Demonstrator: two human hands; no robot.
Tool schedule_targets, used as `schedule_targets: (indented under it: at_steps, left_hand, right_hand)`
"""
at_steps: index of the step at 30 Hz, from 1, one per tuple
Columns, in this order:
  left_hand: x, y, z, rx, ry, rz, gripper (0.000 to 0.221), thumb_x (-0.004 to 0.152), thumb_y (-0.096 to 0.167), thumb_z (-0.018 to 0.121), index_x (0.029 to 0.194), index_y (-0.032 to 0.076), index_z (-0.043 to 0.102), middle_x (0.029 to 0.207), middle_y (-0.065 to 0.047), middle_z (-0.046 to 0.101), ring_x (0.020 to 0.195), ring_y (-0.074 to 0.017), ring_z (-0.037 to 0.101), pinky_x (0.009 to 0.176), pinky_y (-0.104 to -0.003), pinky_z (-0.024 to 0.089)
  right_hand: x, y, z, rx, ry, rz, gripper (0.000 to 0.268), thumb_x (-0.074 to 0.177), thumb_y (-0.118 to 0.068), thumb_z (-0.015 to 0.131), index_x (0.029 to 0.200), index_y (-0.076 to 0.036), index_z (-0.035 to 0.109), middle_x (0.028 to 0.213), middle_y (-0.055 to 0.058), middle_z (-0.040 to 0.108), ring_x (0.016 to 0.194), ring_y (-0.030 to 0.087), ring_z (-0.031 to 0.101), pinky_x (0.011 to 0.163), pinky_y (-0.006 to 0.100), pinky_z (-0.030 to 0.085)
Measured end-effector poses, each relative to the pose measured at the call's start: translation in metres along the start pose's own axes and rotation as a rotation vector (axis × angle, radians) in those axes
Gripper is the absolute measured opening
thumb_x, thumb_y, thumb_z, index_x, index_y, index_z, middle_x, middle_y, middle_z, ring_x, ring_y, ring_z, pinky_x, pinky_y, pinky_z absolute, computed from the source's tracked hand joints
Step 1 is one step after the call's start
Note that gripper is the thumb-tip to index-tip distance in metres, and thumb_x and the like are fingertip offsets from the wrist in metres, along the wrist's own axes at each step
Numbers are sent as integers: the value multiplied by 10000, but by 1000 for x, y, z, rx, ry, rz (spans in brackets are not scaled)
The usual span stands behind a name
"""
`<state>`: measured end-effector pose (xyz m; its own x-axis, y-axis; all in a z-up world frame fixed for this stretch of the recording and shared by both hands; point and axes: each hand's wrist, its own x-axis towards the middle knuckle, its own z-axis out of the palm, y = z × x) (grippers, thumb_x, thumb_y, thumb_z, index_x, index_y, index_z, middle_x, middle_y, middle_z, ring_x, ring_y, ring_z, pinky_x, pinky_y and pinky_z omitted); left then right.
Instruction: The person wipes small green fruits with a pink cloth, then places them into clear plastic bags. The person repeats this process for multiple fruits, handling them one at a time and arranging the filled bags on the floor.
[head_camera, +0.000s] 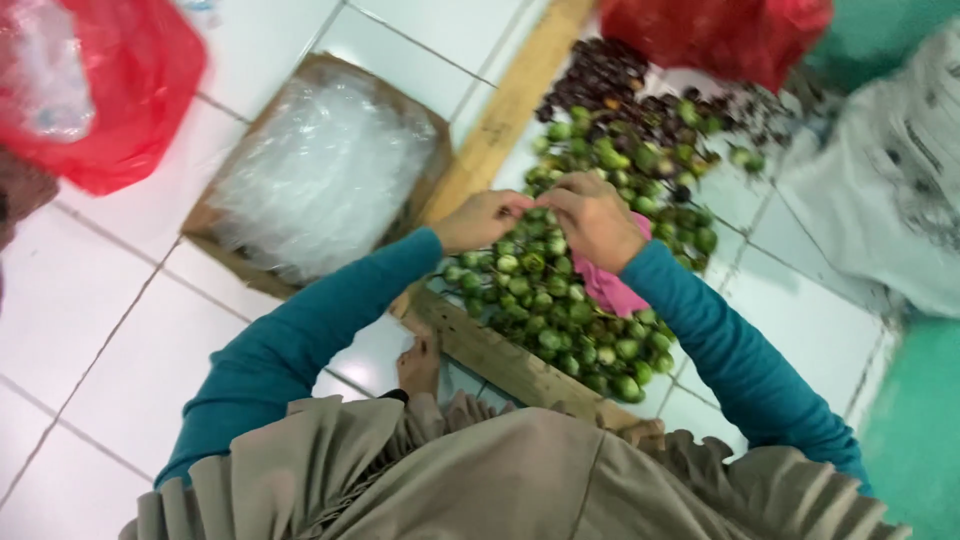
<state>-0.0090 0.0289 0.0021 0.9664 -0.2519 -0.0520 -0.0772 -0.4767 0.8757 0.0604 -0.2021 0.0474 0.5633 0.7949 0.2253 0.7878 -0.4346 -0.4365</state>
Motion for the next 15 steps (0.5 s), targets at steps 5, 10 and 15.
schedule_targets:
  at_steps: [5, 10, 15]
  left_hand:
    - [-45, -105, -78, 78, 218, -237, 345, 967, 216, 618, 1277, 115, 730, 1170, -180, 726, 1128, -376, 695, 944, -503, 574]
    - [-55, -206, -86, 344, 292, -442, 397, 984, 208, 565, 1361, 188, 687, 1484, -225, 518, 1342, -518, 541, 1045, -584, 535]
    - [-58, -213, -74, 337, 248, -496, 412, 989, 121, 557, 1393, 97, 635, 1560, -286, 380, 1452, -615, 313, 1074, -655, 493]
  right_hand:
    - [106, -25, 63, -204, -15, -186, 97, 1034, -157, 663, 1088, -200, 731, 1128, 39, 596, 1128, 310, 591, 867, 482, 537]
    - [165, -31, 128, -508, -12, -211, 41, 960, -247, 716, 960, -231, 754, 1199, 7, 571, 1158, 274, 517, 895, 427, 473]
    - [174, -40, 165, -527, -307, -26, 158, 1016, -194, 671, 1147, -226, 754, 1462, 45, 416, 1283, 313, 440, 961, 436, 450]
